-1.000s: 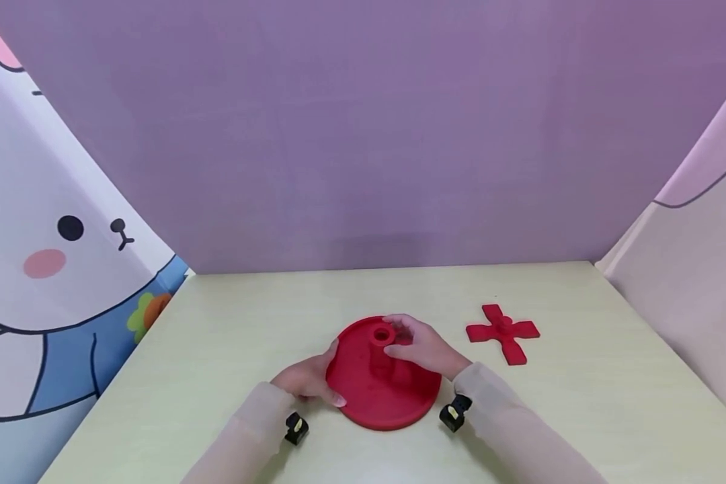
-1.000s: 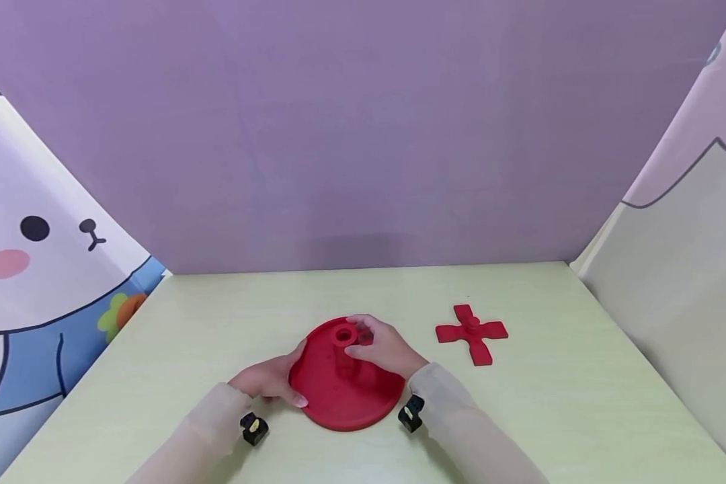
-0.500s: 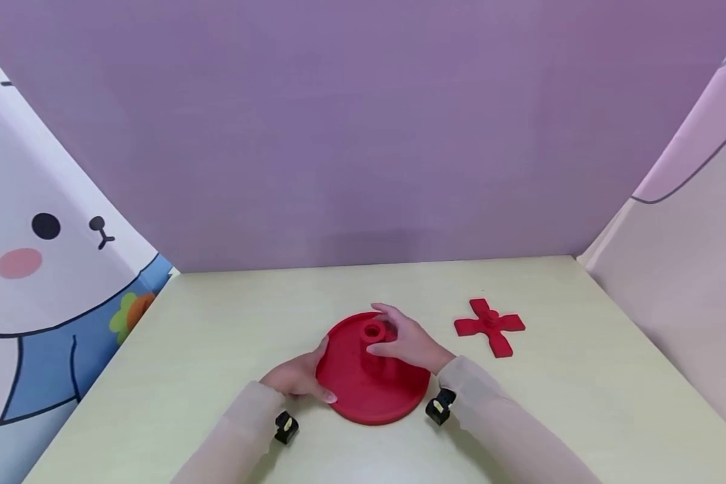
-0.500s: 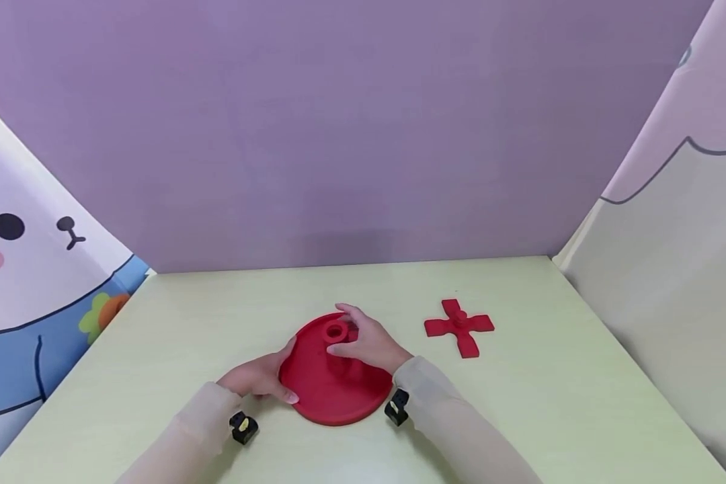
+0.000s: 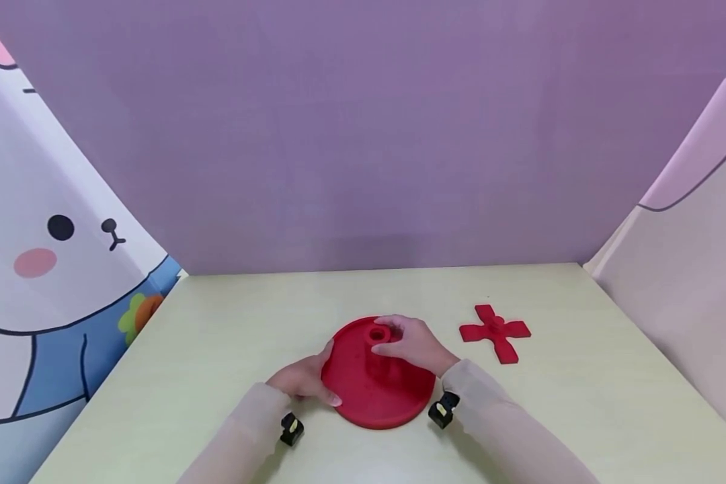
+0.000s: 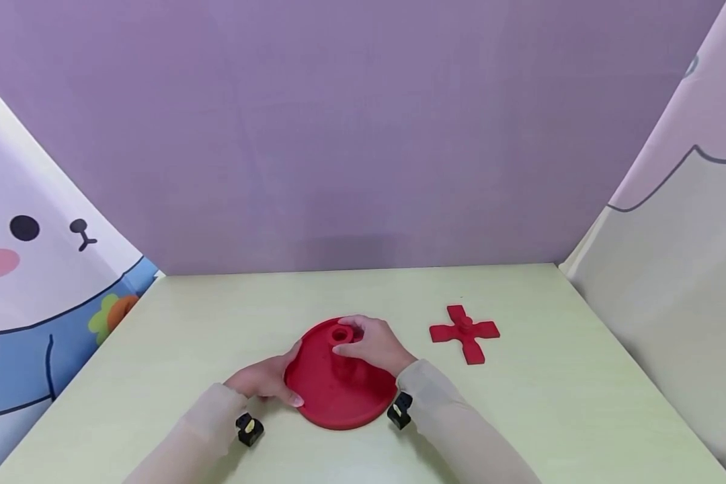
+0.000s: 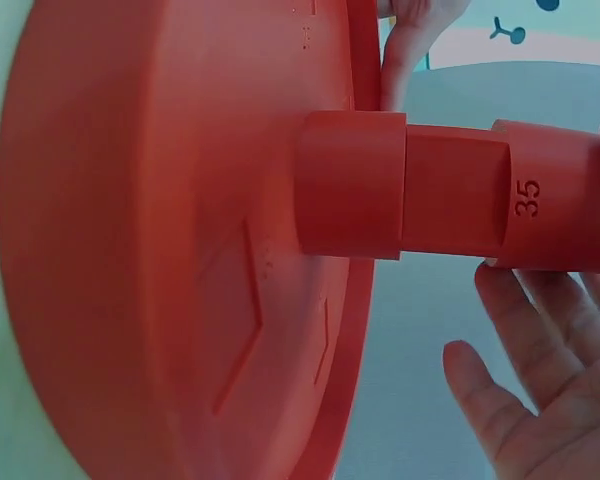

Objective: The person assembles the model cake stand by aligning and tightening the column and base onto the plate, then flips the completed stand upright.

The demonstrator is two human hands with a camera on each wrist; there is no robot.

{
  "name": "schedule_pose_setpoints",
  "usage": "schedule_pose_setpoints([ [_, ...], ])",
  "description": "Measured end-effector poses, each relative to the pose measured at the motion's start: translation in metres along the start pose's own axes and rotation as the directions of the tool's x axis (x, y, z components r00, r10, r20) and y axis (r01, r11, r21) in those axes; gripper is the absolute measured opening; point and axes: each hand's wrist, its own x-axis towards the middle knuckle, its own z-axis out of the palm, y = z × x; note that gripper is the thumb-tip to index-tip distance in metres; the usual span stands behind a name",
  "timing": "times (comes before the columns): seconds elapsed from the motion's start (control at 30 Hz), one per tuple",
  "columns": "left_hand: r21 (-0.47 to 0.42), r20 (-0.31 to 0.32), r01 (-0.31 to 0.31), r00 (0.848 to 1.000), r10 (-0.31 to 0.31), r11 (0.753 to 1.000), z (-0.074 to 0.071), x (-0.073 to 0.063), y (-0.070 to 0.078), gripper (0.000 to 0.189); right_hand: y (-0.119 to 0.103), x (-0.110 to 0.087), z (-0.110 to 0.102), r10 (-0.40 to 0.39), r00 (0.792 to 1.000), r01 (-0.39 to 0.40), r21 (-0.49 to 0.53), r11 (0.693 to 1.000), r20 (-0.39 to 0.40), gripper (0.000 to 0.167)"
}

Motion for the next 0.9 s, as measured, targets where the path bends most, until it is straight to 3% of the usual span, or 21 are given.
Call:
schedule_pose_setpoints([
  [0.23,-0.039,0.006,-0.026,1.0,0.027,0.999,0.001,0.0,-0.001,0.115,-0.003,0.002,0.005,0.0,0.999,-0.002,-0.064,0.998,-0.046,0.053],
  [0.57,-0.039,0.01,-0.041,0.999,0.041,0.998,0.003,-0.004,0.003,0.113,0.009,0.0,-0.003,-0.034,0.996,0.03,0.047,0.998,0.086,0.054],
  [0.73,-0.035,0.015,-0.034,0.999,0.035,0.999,0.005,-0.005,0.003,0.113,0.01,-0.001,-0.004,-0.03,0.995,0.029,0.017,0.999,0.096,0.055],
  [0.9,-0.049,-0.005,-0.04,0.999,0.04,0.998,0.003,-0.005,0.001,0.113,0.002,-0.001,-0.004,-0.08,0.991,0.084,-0.038,0.996,0.105,0.052],
])
